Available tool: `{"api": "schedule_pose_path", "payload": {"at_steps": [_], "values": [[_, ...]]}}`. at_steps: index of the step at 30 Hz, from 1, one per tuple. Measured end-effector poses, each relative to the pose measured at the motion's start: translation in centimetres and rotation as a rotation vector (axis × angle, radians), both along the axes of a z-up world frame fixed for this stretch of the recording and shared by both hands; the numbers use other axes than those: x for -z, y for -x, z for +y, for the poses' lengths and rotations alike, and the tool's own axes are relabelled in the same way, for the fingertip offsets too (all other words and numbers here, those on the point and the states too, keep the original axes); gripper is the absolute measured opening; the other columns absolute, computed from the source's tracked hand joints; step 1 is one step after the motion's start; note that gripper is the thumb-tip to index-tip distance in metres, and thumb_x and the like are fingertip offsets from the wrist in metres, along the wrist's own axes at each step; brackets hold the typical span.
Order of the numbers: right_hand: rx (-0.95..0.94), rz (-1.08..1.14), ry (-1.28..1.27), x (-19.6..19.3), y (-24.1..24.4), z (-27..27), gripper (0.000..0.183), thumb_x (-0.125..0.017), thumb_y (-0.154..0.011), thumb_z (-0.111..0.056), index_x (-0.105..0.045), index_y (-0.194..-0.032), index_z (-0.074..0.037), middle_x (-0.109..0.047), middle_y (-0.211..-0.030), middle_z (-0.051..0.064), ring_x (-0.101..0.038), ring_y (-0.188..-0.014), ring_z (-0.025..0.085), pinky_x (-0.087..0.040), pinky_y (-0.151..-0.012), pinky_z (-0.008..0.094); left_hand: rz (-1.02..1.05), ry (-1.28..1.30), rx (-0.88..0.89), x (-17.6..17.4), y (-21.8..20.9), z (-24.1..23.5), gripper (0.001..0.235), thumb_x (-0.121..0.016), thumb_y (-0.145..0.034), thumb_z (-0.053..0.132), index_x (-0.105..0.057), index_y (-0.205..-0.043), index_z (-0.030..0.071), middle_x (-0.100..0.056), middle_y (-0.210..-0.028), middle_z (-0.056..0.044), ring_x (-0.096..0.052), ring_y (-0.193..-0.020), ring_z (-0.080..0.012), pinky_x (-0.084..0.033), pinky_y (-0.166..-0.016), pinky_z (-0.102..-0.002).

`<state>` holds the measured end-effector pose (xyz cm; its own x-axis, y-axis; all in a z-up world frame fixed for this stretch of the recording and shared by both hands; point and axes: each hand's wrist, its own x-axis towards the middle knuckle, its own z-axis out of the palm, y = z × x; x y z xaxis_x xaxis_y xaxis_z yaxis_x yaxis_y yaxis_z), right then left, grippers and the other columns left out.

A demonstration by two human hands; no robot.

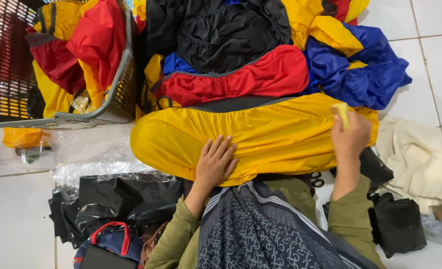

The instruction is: The person irons a yellow garment on a black ironing board using a yellow sponge-like object. They smooth the fabric, fold it, and then place it into a clear plastic bag.

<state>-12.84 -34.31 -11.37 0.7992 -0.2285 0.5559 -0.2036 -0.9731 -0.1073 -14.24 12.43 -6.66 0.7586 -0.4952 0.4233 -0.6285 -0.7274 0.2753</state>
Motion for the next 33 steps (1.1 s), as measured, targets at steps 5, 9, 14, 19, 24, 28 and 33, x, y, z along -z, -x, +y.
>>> {"api": "schedule_pose_path", "payload": {"at_steps": [5,9,14,19,24,28,33], "values": [[-0.555,0.082,-0.370,-5.3,-0.5,20.2,0.025,-0.080,-0.088,-0.031,-0.070,-0.105,-0.015,-0.062,-0.084,0.006,-0.066,-0.085,0.031,-0.055,-0.076,0.041,-0.049,-0.017,-0.022,0.2,-0.3,-0.5,0.040,-0.060,-0.099,0.044,-0.067,-0.128,0.017,-0.062,-0.141,-0.007,-0.051,-0.139,-0.0294,-0.031,-0.120,-0.050],[-0.787,0.188,-0.204,-2.4,-2.6,19.4,0.026,-0.076,-0.079,-0.015,-0.072,-0.104,-0.011,-0.063,-0.086,0.008,-0.066,-0.088,0.030,-0.057,-0.079,0.041,-0.049,-0.003,-0.034,-0.1,-0.2,-0.2,0.042,-0.061,-0.098,0.042,-0.067,-0.130,0.015,-0.063,-0.140,-0.008,-0.053,-0.137,-0.0295,-0.033,-0.119,-0.049],[-0.041,0.183,0.008,2.5,-2.4,0.6,0.014,-0.079,-0.092,-0.024,-0.074,-0.100,-0.013,-0.064,-0.081,0.004,-0.068,-0.080,0.027,-0.057,-0.074,0.037,-0.050,0.002,-0.024,-0.4,-0.1,0.0,0.040,-0.061,-0.099,0.040,-0.067,-0.128,0.014,-0.063,-0.139,-0.009,-0.054,-0.136,-0.0297,-0.033,-0.119,-0.048],[0.033,-0.071,-0.196,-1.7,-2.5,4.5,0.026,-0.085,-0.097,-0.026,-0.072,-0.109,-0.007,-0.065,-0.091,0.012,-0.068,-0.087,0.035,-0.055,-0.078,0.042,-0.064,0.003,-0.053,0.3,-0.4,-0.7,0.040,-0.060,-0.098,0.040,-0.067,-0.128,0.015,-0.063,-0.140,-0.007,-0.053,-0.137,-0.0287,-0.032,-0.119,-0.048],[-0.707,0.290,-0.635,-3.5,-1.8,21.9,0.035,-0.077,-0.077,-0.005,-0.077,-0.110,-0.019,-0.067,-0.107,0.004,-0.065,-0.111,0.031,-0.052,-0.098,0.042,-0.071,0.028,-0.055,0.1,-0.2,-0.6,0.039,-0.061,-0.097,0.039,-0.068,-0.126,0.014,-0.065,-0.136,-0.008,-0.055,-0.135,-0.0289,-0.034,-0.118,-0.048],[-0.781,0.332,-0.532,0.6,-5.0,18.1,0.040,-0.073,-0.074,-0.001,-0.079,-0.109,-0.019,-0.069,-0.104,0.002,-0.065,-0.108,0.028,-0.052,-0.099,0.041,-0.074,0.024,-0.071,0.1,-0.4,-0.6,0.038,-0.062,-0.097,0.038,-0.068,-0.125,0.014,-0.065,-0.136,-0.008,-0.056,-0.134,-0.0286,-0.035,-0.118,-0.048],[-0.149,0.249,-0.281,1.0,-7.5,7.6,0.034,-0.071,-0.086,-0.003,-0.074,-0.118,-0.013,-0.062,-0.106,0.007,-0.063,-0.105,0.031,-0.053,-0.094,0.044,-0.096,0.030,-0.063,0.0,-0.6,-0.6,0.038,-0.063,-0.096,0.039,-0.069,-0.125,0.015,-0.065,-0.137,-0.007,-0.056,-0.135,-0.0279,-0.035,-0.118,-0.048]]}}
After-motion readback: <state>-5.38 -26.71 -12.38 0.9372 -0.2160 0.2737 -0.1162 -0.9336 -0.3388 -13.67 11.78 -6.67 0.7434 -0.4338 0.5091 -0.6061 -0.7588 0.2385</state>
